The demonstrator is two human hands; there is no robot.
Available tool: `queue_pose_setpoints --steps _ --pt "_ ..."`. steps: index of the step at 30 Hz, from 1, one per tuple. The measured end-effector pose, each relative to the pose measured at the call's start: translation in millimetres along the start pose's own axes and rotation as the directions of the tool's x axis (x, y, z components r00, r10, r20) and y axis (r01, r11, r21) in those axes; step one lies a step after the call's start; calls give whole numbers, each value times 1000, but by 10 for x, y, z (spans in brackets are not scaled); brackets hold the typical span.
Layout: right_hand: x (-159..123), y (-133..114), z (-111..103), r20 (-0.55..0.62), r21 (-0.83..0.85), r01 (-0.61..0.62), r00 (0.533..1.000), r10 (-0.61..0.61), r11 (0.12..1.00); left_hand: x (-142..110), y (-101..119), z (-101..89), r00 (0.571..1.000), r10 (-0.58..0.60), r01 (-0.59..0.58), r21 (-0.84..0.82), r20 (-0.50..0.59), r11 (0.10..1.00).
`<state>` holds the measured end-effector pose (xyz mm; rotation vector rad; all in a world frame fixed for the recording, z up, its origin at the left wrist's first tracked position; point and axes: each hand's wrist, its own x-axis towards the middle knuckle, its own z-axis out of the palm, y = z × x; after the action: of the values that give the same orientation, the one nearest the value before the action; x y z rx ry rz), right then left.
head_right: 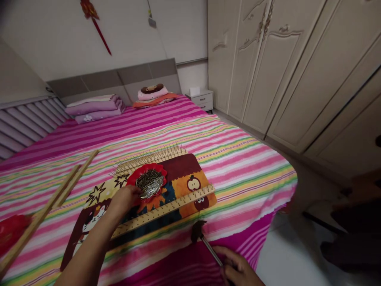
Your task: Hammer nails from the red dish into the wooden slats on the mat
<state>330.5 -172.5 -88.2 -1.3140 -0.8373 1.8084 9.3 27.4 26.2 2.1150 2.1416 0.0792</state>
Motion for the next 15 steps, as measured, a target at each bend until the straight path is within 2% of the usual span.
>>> queue_pose_setpoints --steps 2,4,7,10,15 --pt "5 4 2 -6 9 -1 1000 1 1000 108 12 49 992 -28 19 69 126 997" --pt "1 -8 11 -18 27 1 1000 -1 1000 142 43 99 984 -50 35 88 168 995" --pt "-15 -52 23 -28 38 7 1000 -6 999 129 54 96 983 -47 34 78 176 996" --pt "-26 -92 12 -13 34 25 1000 -25 999 108 -10 8 986 -43 36 45 163 998" --pt "-12 -88 -27 30 28 38 999 -39 999 69 -214 -132 994 -64 76 -139 90 987"
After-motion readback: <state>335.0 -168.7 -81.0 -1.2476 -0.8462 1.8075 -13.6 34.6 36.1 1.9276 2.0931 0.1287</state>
